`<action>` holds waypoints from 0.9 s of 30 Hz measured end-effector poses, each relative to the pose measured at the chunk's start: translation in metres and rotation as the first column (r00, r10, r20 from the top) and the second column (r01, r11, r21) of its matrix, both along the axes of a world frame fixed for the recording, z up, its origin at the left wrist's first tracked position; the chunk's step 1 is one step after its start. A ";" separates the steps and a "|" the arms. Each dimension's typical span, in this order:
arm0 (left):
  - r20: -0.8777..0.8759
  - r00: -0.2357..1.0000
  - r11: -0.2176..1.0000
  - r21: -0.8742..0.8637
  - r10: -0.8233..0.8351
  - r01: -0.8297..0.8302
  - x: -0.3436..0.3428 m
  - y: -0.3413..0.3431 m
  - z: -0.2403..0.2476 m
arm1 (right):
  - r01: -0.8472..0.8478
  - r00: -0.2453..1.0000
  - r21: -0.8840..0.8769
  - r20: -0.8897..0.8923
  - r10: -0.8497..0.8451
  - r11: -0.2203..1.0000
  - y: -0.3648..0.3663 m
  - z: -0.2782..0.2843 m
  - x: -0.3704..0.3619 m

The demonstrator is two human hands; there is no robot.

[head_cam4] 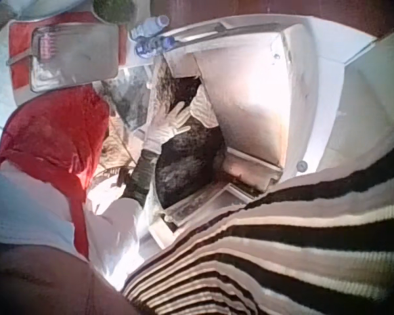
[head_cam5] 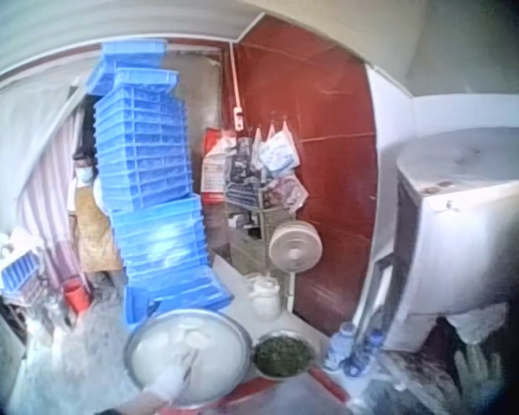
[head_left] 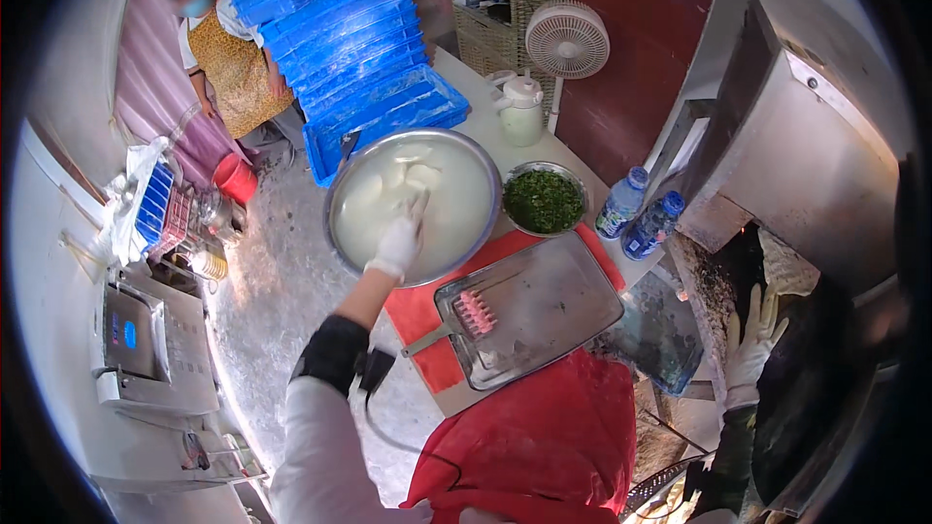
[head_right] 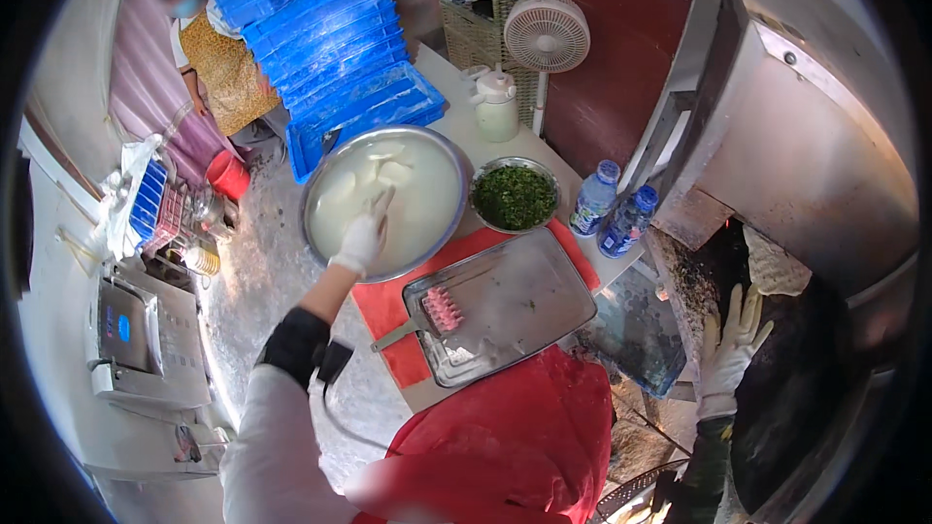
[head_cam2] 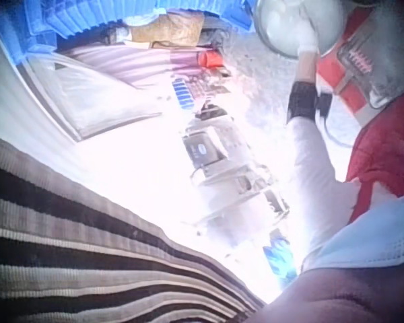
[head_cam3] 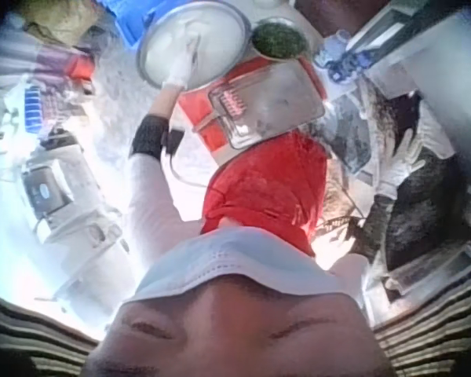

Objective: Baking flatbread in a large tandoor oven, including shaping dough and applying toppings.

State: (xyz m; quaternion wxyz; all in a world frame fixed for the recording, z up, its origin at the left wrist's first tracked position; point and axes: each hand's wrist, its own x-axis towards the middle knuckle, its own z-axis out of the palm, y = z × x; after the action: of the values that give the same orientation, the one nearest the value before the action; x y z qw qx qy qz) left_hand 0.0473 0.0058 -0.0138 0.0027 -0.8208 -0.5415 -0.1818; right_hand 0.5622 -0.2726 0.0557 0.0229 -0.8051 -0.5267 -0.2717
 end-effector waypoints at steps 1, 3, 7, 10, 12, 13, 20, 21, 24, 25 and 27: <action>-0.063 0.998 1.000 -0.026 0.013 -0.015 0.004 0.031 -0.007 | -0.012 0.999 -0.022 -0.031 0.012 1.000 -0.002 0.007 -0.018; -0.114 0.989 0.968 -0.217 0.100 -0.123 0.005 0.082 -0.024 | -0.061 0.997 -0.089 -0.057 0.056 0.994 -0.002 0.017 -0.048; -0.384 0.898 0.959 -0.090 0.216 -0.269 0.011 0.143 -0.074 | -0.121 0.989 -0.233 -0.115 0.096 0.965 -0.014 0.033 -0.072; -0.387 0.890 0.967 0.025 0.242 -0.253 0.006 0.156 -0.087 | -0.104 0.990 -0.243 -0.120 0.077 0.964 -0.026 0.025 -0.062; -0.363 0.905 0.923 -0.220 0.223 -0.316 -0.003 0.161 -0.082 | -0.103 0.985 -0.236 -0.160 0.066 0.966 -0.020 0.027 -0.066; -0.318 0.892 0.936 -0.040 0.321 -0.351 0.015 0.144 -0.074 | -0.128 0.978 -0.223 -0.188 0.086 0.966 -0.020 0.029 -0.068; 0.743 0.559 0.930 -0.308 0.367 -0.201 -0.041 0.103 -0.089 | -0.366 0.905 -0.114 -0.274 0.325 0.924 0.013 0.022 -0.084; 0.881 0.269 0.920 -0.388 0.388 -0.057 -0.036 0.095 -0.083 | -0.327 0.919 -0.121 -0.271 0.286 0.937 0.010 0.026 -0.085; 0.934 -0.197 0.930 -0.237 0.297 0.279 -0.056 0.083 -0.077 | -0.381 0.900 -0.108 -0.270 0.341 0.918 0.007 0.033 -0.088; 0.894 -0.221 0.880 -0.292 0.391 0.375 -0.045 0.071 -0.059 | -0.366 0.902 -0.090 -0.280 0.329 0.926 0.002 0.031 -0.083; 0.885 -0.056 0.823 -0.404 0.462 0.399 -0.026 0.032 -0.027 | -0.390 0.881 -0.036 -0.304 0.362 0.920 0.004 0.028 -0.081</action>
State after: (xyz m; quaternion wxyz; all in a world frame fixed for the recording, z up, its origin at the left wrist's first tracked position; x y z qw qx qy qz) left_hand 0.0211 0.0380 -0.0404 -0.6304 -0.3639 -0.4123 -0.5480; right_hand 0.4811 -0.2683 0.0837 0.1137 -0.7189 -0.6761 -0.1148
